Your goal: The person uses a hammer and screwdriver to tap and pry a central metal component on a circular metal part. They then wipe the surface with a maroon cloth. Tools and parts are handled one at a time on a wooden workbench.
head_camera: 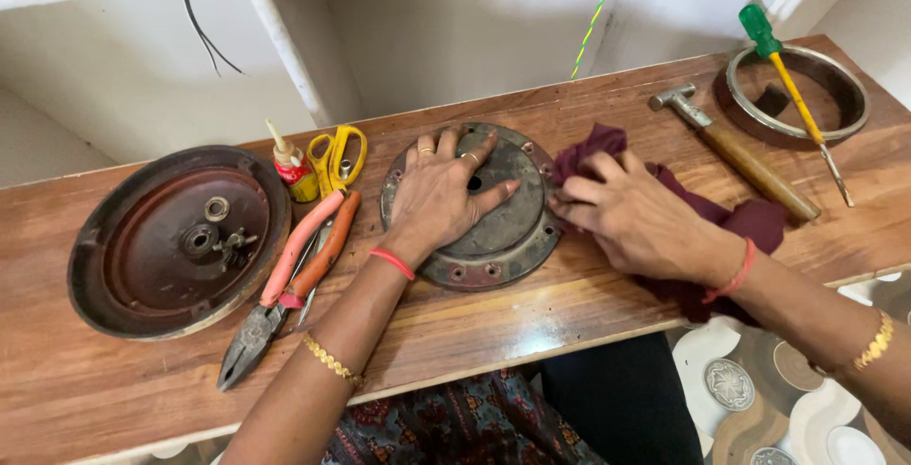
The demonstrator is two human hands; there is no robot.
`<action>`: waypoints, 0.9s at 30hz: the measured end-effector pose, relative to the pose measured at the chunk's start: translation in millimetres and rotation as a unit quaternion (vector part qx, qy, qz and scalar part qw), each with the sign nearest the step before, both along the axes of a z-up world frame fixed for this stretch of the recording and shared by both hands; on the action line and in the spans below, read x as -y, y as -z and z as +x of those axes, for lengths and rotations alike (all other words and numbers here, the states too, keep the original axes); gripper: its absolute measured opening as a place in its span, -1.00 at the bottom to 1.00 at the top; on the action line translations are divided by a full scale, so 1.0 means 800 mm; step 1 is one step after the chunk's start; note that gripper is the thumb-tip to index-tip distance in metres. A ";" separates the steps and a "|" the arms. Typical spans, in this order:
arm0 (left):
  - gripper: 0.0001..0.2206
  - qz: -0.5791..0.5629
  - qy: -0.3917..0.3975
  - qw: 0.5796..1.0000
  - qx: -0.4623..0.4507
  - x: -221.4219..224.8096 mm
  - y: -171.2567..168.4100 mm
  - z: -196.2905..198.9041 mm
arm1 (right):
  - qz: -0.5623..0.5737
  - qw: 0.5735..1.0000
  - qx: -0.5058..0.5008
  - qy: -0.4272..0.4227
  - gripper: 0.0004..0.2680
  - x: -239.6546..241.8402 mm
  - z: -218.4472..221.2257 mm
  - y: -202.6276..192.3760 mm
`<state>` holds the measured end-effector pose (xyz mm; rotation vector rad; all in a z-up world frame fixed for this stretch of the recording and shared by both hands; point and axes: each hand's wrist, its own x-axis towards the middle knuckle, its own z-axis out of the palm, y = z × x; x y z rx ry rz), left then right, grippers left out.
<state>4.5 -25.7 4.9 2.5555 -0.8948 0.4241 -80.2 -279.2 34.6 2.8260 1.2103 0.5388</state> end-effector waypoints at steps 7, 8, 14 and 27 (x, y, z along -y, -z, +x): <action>-0.32 0.028 0.013 0.999 -0.008 -0.002 -0.003 0.000 | 0.020 0.998 0.021 0.047 -0.72 -0.001 0.051 0.010; -0.32 0.030 0.014 0.999 -0.008 -0.002 -0.004 0.000 | 0.027 0.998 0.032 0.049 -0.72 -0.002 0.070 0.011; -0.32 0.027 0.014 1.000 0.005 0.002 -0.008 0.000 | 0.040 0.999 0.024 0.008 -0.83 -0.015 0.164 0.020; -0.36 -0.005 -0.036 0.999 -0.022 0.009 0.006 -0.009 | 0.015 0.998 -0.001 0.063 -0.68 0.011 0.020 0.018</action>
